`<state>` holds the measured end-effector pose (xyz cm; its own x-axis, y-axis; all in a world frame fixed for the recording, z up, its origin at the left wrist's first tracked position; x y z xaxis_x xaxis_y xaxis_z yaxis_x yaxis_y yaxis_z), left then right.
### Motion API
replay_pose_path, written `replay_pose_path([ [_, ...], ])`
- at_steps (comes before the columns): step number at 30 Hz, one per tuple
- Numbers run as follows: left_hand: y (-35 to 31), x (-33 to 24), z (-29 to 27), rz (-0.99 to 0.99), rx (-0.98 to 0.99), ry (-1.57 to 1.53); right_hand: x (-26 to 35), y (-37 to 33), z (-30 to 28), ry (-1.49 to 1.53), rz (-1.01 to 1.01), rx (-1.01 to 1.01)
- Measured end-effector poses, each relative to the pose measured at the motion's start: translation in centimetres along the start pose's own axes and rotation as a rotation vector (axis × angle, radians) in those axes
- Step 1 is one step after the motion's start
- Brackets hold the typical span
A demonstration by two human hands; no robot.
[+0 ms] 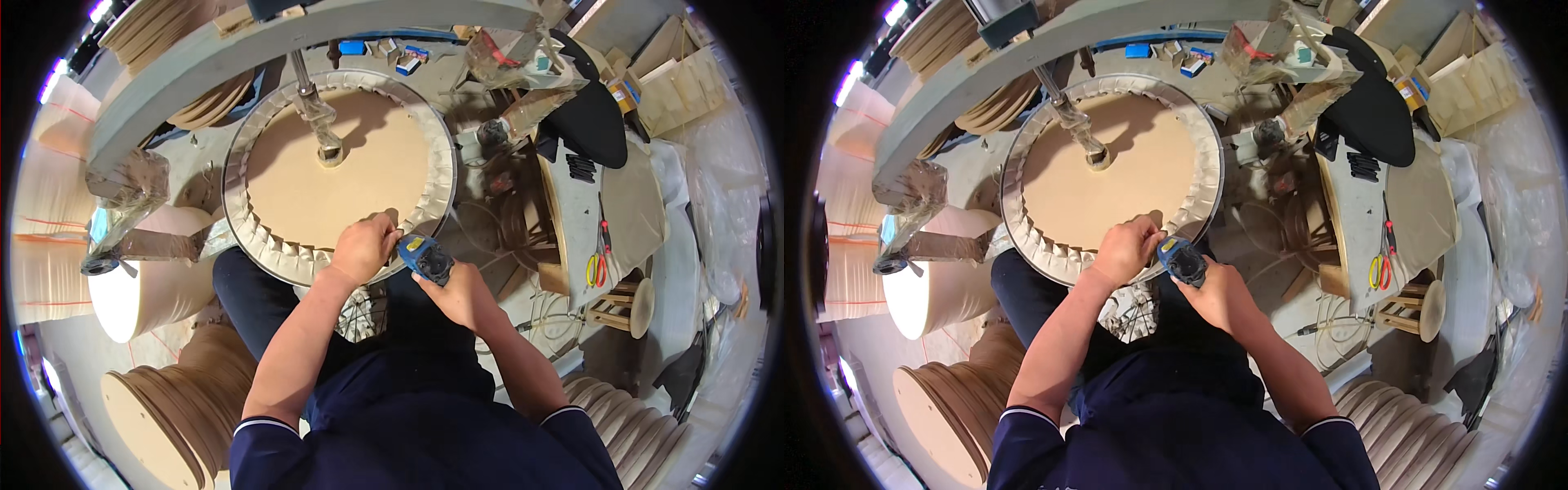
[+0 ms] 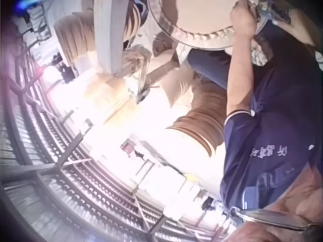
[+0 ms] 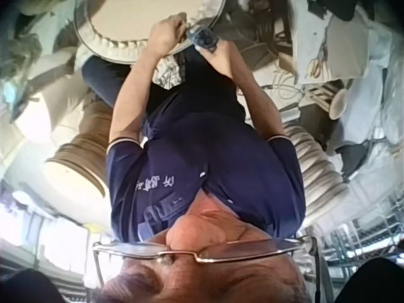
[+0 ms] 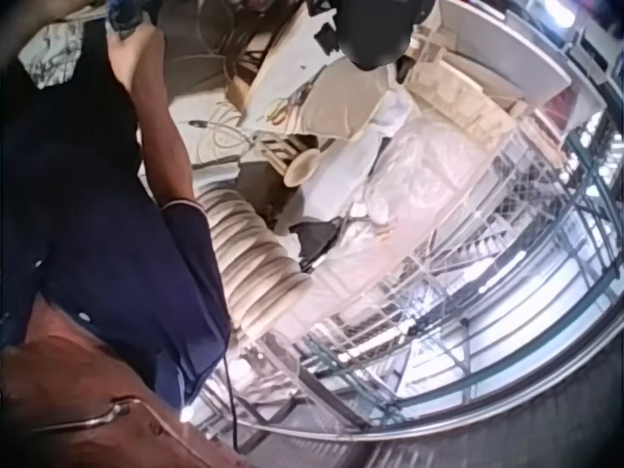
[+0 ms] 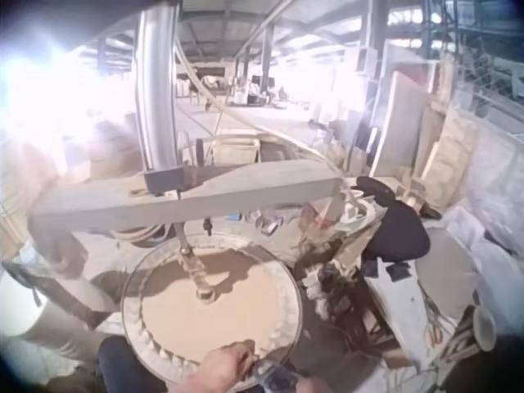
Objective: Upholster a circular wooden board by stretching fabric over it and securing it with a pneumatic stapler.
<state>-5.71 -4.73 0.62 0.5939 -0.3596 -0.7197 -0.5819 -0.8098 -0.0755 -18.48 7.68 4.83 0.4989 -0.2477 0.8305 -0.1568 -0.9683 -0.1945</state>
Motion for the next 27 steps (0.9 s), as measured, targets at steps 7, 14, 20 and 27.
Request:
replay_pose_path([
  [7, -2.6, -4.1, -1.3, 0.051, 0.105, -0.076, -5.6, -3.4, -1.9, 0.338, 0.311, -0.073],
  [14, -2.9, -3.3, 1.6, 0.247, 0.293, 0.305, -5.1, -4.2, -2.6, 0.135, 0.271, -0.04],
  [20, -1.6, -1.9, 0.7, 0.185, 0.2, 0.166, -3.5, -3.3, -1.7, -0.068, 0.181, 0.066],
  [27, -0.2, 0.4, 0.3, 0.037, 0.119, 0.048, -2.2, -1.8, 0.3, 0.011, 0.117, 0.146],
])
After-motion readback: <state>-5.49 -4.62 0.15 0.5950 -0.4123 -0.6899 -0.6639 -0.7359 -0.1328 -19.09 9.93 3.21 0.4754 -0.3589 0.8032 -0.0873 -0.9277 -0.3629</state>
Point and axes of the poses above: each hand's wrist, its own y-axis towards the middle knuckle, its own z-axis out of the palm, x = y × z, the point moved 10 cm from there along y, towards the middle knuckle, and after that the axes turned 6 degrees about -z, right-handed, at the moved point
